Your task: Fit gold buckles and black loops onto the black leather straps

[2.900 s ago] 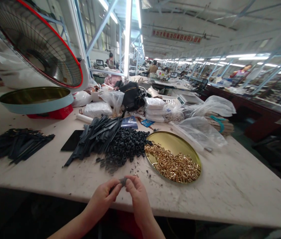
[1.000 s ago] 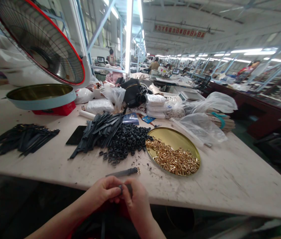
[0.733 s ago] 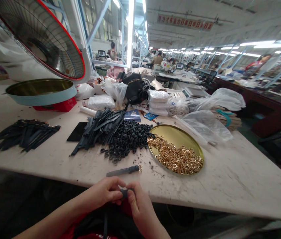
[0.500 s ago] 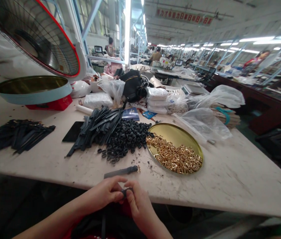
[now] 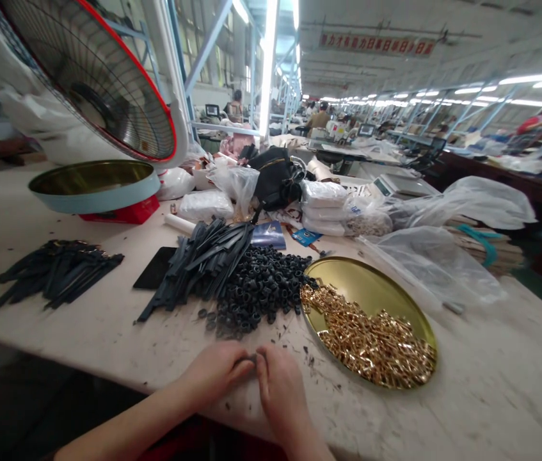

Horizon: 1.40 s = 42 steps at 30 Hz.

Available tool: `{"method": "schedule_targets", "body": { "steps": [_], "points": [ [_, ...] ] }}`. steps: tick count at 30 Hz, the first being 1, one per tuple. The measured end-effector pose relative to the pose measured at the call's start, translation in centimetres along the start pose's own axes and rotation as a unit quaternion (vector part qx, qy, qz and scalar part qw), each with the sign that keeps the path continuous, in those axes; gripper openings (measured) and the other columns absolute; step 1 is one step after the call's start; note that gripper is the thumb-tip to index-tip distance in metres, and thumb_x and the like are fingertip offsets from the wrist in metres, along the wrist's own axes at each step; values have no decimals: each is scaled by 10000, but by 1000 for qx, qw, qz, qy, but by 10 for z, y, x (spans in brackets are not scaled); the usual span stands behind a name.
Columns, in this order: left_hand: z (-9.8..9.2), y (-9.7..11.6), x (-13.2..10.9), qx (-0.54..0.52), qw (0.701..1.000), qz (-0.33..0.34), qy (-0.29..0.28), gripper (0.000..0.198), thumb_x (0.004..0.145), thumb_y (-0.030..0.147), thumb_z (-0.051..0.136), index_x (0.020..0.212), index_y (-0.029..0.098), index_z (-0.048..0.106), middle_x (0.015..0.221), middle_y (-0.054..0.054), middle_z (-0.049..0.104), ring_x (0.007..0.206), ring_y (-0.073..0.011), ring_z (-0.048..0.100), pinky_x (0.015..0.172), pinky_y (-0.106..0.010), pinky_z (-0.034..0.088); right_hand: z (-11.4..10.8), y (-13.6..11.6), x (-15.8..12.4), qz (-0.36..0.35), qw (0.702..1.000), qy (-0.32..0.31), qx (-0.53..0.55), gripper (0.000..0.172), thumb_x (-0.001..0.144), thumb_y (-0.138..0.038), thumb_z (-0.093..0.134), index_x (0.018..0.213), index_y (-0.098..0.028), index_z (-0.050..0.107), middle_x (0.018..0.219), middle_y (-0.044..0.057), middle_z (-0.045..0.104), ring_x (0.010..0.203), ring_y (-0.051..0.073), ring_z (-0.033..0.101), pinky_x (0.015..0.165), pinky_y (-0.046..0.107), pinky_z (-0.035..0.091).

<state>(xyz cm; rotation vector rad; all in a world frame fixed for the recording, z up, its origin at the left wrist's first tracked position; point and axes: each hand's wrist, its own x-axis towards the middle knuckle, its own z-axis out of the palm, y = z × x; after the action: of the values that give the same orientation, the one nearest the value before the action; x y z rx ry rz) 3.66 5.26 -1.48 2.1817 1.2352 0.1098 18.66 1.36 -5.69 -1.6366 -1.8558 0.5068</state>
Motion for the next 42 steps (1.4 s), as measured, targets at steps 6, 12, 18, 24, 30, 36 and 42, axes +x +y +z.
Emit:
{"method": "schedule_targets", "body": {
  "steps": [6, 12, 18, 24, 30, 36, 42],
  "points": [
    [-28, -28, 11, 43, 989, 9, 143, 191, 832, 264, 437, 868, 190, 609, 871, -47, 602, 840, -178, 547, 758, -271, 402, 15, 16, 15, -44, 992, -5, -116, 127, 815, -270, 476, 781, -215, 585, 816, 52, 577, 792, 215, 534, 715, 348, 396],
    [-79, -54, 78, 10, 964, -60, 258, 261, 804, 208, 467, 1053, 160, 528, 1040, -90, 562, 999, -205, 509, 880, -311, 360, 18, 30, -2, -81, 987, 33, -135, 114, 806, -278, 491, 819, -236, 596, 796, 39, 588, 753, 201, 557, 678, 328, 411],
    [-86, -54, 108, -102, 950, -107, 276, 164, 760, 128, 441, 863, 129, 569, 907, -102, 585, 936, -212, 548, 825, -320, 395, 22, 39, -4, -97, 981, 98, -134, 230, 766, -339, 555, 960, -222, 598, 870, 62, 625, 811, 227, 576, 711, 352, 439],
    [-74, -29, 20, -291, 936, -90, 174, 184, 747, 247, 418, 834, 136, 535, 603, 20, 528, 499, -96, 512, 496, -208, 414, 6, 20, -4, 8, 984, 148, 96, 280, 824, -383, 448, 975, -207, 605, 925, 81, 608, 885, 228, 549, 771, 380, 430],
    [-48, 2, -59, -587, 797, -128, -64, 168, 616, 218, 570, 758, 143, 523, 522, 74, 467, 416, -36, 387, 412, -153, 301, -38, -16, 9, 212, 789, 139, 560, 275, 776, -456, 494, 839, -194, 547, 567, -50, 463, 462, 87, 435, 436, 207, 373],
    [-34, 6, -81, -580, 790, -135, -146, 268, 627, 170, 524, 889, 128, 551, 613, 25, 586, 437, -52, 471, 438, -168, 343, -47, -21, -8, 256, 760, 124, 584, 239, 652, -339, 651, 655, -191, 463, 514, -72, 459, 426, 55, 392, 402, 167, 318],
    [-26, 11, -67, -569, 789, -110, -206, 293, 695, 194, 483, 975, 138, 544, 621, 5, 622, 466, -61, 525, 447, -154, 367, -28, -33, -8, 259, 819, 73, 507, 309, 698, -340, 584, 944, -163, 524, 471, -89, 434, 395, 67, 364, 394, 183, 272]
  ]
}}
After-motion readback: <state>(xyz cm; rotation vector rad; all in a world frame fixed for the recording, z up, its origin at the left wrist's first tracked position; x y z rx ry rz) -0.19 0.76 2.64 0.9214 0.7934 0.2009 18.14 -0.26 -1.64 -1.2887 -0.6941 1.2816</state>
